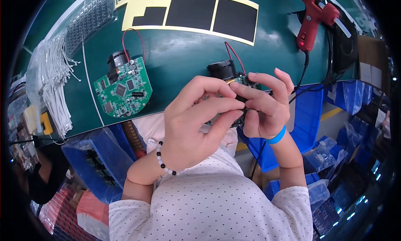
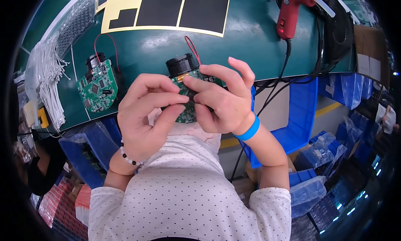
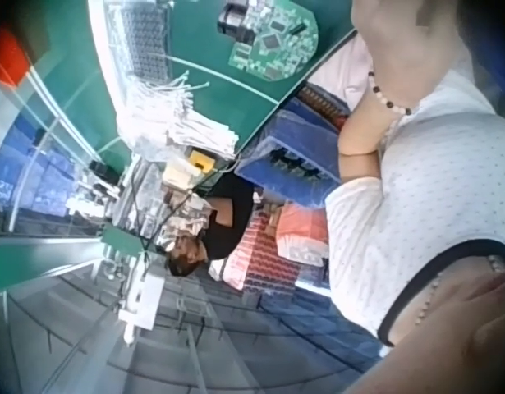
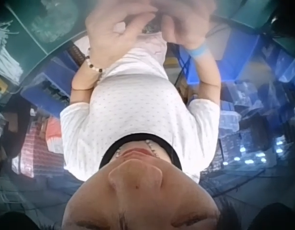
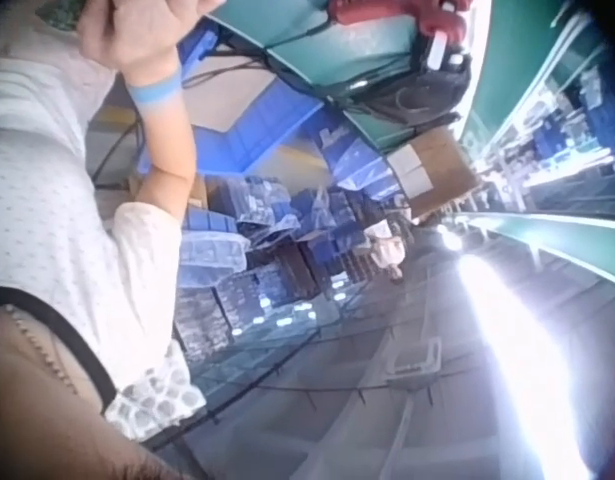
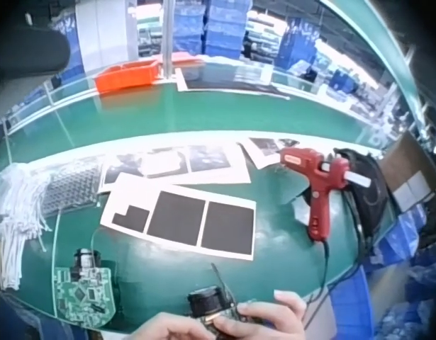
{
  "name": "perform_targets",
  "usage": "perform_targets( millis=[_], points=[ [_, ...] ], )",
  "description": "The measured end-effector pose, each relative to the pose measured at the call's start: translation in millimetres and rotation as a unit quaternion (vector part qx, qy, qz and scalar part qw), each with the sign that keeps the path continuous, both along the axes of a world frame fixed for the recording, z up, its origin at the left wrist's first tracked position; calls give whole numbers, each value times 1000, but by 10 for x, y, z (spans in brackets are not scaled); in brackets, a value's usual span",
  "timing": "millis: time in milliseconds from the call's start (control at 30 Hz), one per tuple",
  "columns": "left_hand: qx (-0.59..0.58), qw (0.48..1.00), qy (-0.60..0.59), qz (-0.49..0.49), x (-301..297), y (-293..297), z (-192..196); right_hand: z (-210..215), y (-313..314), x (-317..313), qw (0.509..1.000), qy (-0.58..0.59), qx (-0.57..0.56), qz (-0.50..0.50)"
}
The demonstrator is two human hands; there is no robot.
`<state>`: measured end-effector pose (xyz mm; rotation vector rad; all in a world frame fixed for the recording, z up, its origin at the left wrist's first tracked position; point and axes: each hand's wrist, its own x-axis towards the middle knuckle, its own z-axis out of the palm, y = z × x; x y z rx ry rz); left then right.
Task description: The person applies hot glue to electronic components on a circuit board using a hot glue gun, then assembles the parts onto the circuit board by hand.
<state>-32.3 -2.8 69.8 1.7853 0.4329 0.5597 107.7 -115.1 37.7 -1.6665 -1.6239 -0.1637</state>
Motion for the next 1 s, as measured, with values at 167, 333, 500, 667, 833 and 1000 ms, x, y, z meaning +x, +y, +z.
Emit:
perform_targets(
  millis=[167,333,500,667,833,1000],
  points=[
    [12,1000,-2,1,-6,-6,-18,-1,7,-15,1000,-6,10,-6],
    [18,1000,2,3,-11,-15,-25,29,-4,-6,999,-44,-15,-9],
    [55,996,3,64,30,-7,-44,36,-31,-14,999,-45,-21,-18],
    [214,975,-24,52,-35,37,-113,31,-39,-17,999,-40,-21,-22],
    [271,962,3,2,-74,48,-185,11,-23,-24,999,-34,-9,-25],
    [264,965,8,4,-81,81,-202,39,-37,-30,998,-39,-25,-31]
  ],
)
